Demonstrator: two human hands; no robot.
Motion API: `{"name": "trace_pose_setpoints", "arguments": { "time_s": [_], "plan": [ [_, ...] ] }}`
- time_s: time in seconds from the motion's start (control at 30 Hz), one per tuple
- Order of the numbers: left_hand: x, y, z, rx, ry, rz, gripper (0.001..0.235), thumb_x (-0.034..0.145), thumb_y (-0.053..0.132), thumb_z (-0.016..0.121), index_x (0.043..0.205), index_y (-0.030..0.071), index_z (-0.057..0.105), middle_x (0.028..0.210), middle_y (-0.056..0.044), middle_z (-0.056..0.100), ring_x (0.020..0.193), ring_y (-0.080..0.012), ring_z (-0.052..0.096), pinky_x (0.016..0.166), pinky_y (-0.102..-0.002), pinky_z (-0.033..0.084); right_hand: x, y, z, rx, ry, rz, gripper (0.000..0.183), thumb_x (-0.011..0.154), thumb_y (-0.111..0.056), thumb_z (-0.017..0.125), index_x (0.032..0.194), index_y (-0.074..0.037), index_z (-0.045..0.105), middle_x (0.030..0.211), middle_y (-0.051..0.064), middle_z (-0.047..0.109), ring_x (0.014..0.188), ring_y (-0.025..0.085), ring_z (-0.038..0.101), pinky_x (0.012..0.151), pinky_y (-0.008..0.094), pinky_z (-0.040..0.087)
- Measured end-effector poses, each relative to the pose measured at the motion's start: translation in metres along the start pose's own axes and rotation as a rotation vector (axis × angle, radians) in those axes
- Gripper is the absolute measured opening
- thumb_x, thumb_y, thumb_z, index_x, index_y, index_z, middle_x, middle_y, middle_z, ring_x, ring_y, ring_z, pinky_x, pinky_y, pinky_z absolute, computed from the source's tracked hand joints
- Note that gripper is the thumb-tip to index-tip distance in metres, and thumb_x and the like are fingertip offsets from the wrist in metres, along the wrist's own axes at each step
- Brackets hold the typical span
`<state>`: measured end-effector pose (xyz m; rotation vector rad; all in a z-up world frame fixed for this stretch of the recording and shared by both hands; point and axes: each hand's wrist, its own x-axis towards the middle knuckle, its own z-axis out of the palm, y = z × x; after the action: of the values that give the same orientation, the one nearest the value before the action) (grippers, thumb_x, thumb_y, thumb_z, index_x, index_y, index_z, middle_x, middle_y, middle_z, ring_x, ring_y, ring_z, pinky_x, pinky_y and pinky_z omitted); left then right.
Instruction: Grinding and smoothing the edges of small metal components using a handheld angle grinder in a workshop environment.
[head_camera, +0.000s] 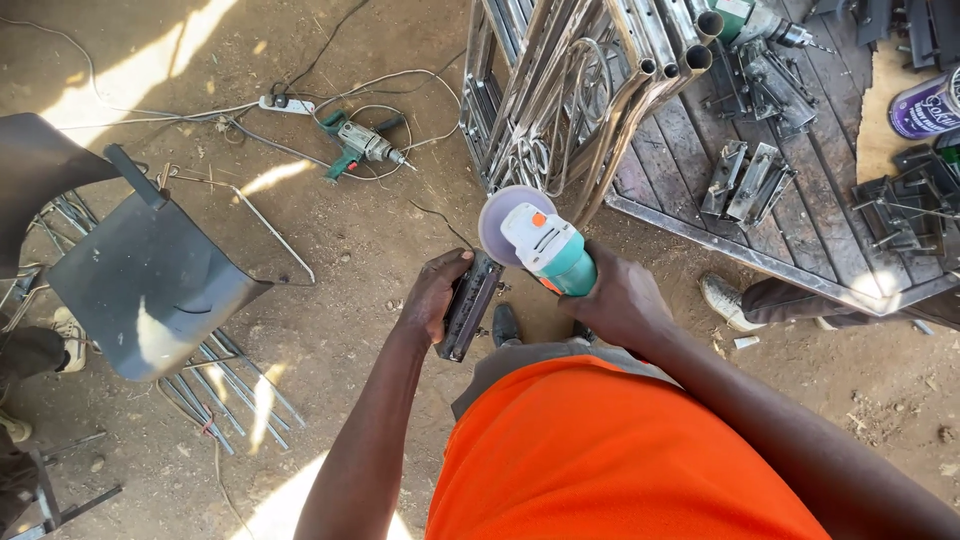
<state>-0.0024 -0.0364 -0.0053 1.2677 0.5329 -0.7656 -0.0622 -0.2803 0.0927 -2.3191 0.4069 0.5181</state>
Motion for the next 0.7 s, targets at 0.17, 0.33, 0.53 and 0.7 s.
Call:
{"name": "trace_pose_setpoints", "arguments": {
  "time_s": [0.17,0.33,0.53,0.7],
  "plan": [
    [0.011,-0.005,0.003,-0.039,-0.019,-0.030,0.016,0.089,0.033,0.076,0.097,0.019,0.076,0.079,-0.015,0.069,0.072,-0.0324,0.072,0.062,-0.040,0.059,0.003,0.004,0.000,-0.046,-0.008,-0.012,0.060,0.070,-0.041,0.082,0.121,-0.014,0.063,0.108,0.020,0.074,0.110,0.050,0.067,0.094,0.062,0.052],
    [0.018,-0.011,-0.012,-0.078,0.018,-0.063,0.017,0.087,0.034,0.077,0.098,0.022,0.076,0.082,-0.015,0.069,0.075,-0.0319,0.072,0.063,-0.040,0.059,0.001,0.015,0.004,-0.136,-0.007,0.030,0.061,0.070,-0.046,0.080,0.121,-0.017,0.062,0.106,0.017,0.075,0.108,0.047,0.069,0.092,0.061,0.053],
    [0.005,0.004,0.003,-0.192,0.066,-0.095,0.018,0.088,0.034,0.075,0.104,0.025,0.075,0.091,-0.014,0.070,0.081,-0.0321,0.069,0.069,-0.041,0.058,-0.002,0.017,0.004,-0.235,-0.070,0.061,0.061,0.071,-0.048,0.078,0.122,-0.022,0.059,0.110,0.013,0.076,0.111,0.043,0.070,0.094,0.057,0.053],
    [0.024,0.006,0.004,-0.354,0.058,-0.094,0.021,0.089,0.035,0.075,0.107,0.026,0.074,0.101,-0.015,0.072,0.092,-0.0362,0.070,0.075,-0.043,0.058,-0.012,-0.002,-0.006,-0.256,-0.130,0.017,0.056,0.074,-0.035,0.079,0.123,-0.018,0.059,0.112,0.017,0.076,0.112,0.046,0.069,0.096,0.059,0.052]
  ]
}}
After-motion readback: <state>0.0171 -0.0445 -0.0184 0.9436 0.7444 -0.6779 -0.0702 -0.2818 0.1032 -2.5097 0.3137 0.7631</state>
